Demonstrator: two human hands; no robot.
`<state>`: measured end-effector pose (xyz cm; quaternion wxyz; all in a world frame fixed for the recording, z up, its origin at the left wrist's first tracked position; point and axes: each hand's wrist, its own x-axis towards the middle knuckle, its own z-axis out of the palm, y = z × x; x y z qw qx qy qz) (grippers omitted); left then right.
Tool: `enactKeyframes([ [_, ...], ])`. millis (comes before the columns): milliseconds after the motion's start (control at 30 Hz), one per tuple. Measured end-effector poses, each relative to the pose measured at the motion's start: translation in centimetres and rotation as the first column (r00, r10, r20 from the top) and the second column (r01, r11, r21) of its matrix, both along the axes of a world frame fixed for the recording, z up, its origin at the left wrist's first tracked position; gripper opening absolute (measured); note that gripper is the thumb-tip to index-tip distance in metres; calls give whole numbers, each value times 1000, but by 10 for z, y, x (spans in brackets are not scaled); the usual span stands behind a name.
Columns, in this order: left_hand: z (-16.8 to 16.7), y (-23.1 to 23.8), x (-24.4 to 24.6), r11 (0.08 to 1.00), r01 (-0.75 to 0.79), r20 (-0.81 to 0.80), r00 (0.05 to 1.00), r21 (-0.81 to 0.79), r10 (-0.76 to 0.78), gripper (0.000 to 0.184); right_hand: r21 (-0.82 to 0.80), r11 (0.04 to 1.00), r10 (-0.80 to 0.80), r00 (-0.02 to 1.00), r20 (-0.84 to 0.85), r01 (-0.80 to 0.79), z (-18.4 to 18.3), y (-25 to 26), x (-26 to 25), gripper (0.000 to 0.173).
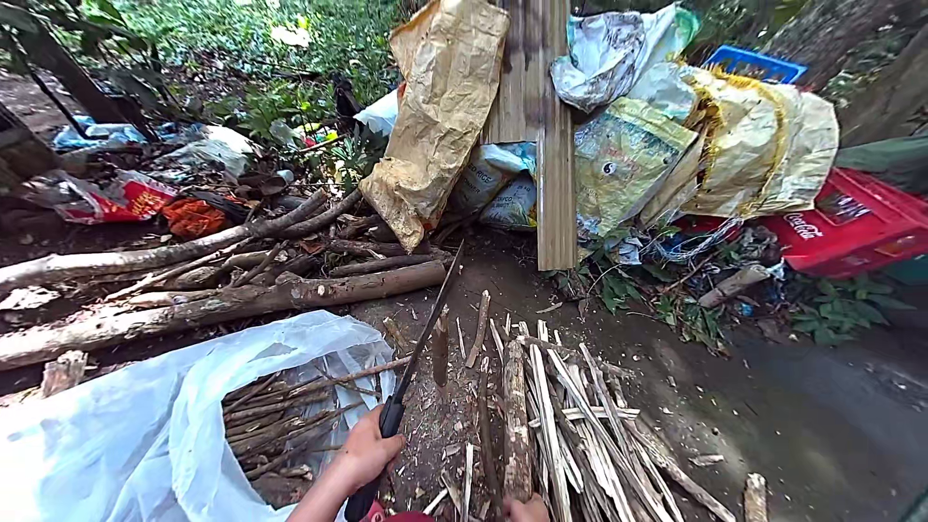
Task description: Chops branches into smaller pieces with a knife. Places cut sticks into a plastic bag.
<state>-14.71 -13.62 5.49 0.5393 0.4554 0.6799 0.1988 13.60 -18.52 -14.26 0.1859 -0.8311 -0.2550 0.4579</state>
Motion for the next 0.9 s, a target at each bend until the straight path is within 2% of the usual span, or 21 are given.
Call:
enactKeyframes([
  [100, -1, -1, 3, 999, 37, -90, 995, -4, -37, 45, 201, 971, -96, 981, -169, 129, 52, 8, -10, 60],
  [133, 0, -1, 4, 999, 45, -109, 993, -2, -44, 45, 313, 937, -95, 976, -198, 155, 72, 15, -8, 60],
  [200, 3, -2, 5, 998, 55, -123, 991, 1, -54, 44, 563, 804, -54, 966, -253, 192, 130, 35, 1, 66],
  [267, 5, -2, 6, 998, 59, -111, 992, 13, -58, 43, 778, 606, 1, 978, -208, 164, 213, 60, 14, 76],
  [333, 3, -3, 6, 998, 60, -90, 994, 20, -58, 43, 931, 353, -9, 996, -93, 90, 308, 80, 26, 90],
  [367, 3, -4, 6, 998, 61, -82, 995, 20, -59, 44, 975, 218, -38, 999, -33, 41, 349, 88, 33, 95],
  [433, 4, -5, 7, 998, 65, -77, 995, 9, -64, 45, 998, -48, -102, 994, 33, -38, 414, 104, 41, 92],
  [467, 4, -6, 8, 998, 70, -75, 995, 6, -69, 46, 986, -150, -109, 993, 53, -69, 437, 108, 40, 89],
  [500, 4, -6, 10, 997, 74, -73, 995, 9, -73, 46, 974, -199, -106, 991, 85, -105, 450, 107, 34, 86],
  [533, 4, -7, 11, 997, 78, -74, 994, 14, -77, 45, 973, -172, -101, 985, 138, -154, 450, 101, 24, 84],
  [567, 4, -8, 12, 996, 84, -78, 994, 19, -82, 45, 973, -49, -82, 972, 219, -224, 434, 91, 12, 83],
  [600, 4, -9, 12, 996, 90, -87, 992, 22, -88, 44, 935, 165, 0, 948, 320, -315, 405, 80, 2, 83],
  [633, 6, -10, 12, 995, 97, -98, 991, 17, -95, 45, 789, 436, 157, 900, 406, -433, 370, 73, -4, 84],
  [667, 7, -11, 11, 994, 104, -108, 989, 11, -102, 46, 497, 655, 358, 813, 459, -569, 334, 75, -7, 84],
  [700, 5, -15, 11, 994, 111, -111, 988, 0, -111, 47, 193, 729, 535, 723, 437, -657, 298, 81, -7, 82],
  [733, 3, -18, 10, 993, 121, -109, 987, -12, -122, 48, 18, 731, 631, 685, 365, -683, 271, 88, -6, 80],
  [767, 2, -18, 6, 992, 128, -111, 986, -16, -129, 47, -44, 724, 664, 677, 319, -689, 258, 91, -7, 80],
  [833, -4, -21, 3, 991, 130, -116, 984, -26, -133, 48, 0, 731, 657, 705, 266, -682, 253, 84, -5, 81],
  [900, -8, -23, 3, 991, 126, -114, 985, -39, -130, 49, 165, 765, 606, 783, 142, -623, 255, 72, -1, 75],
])
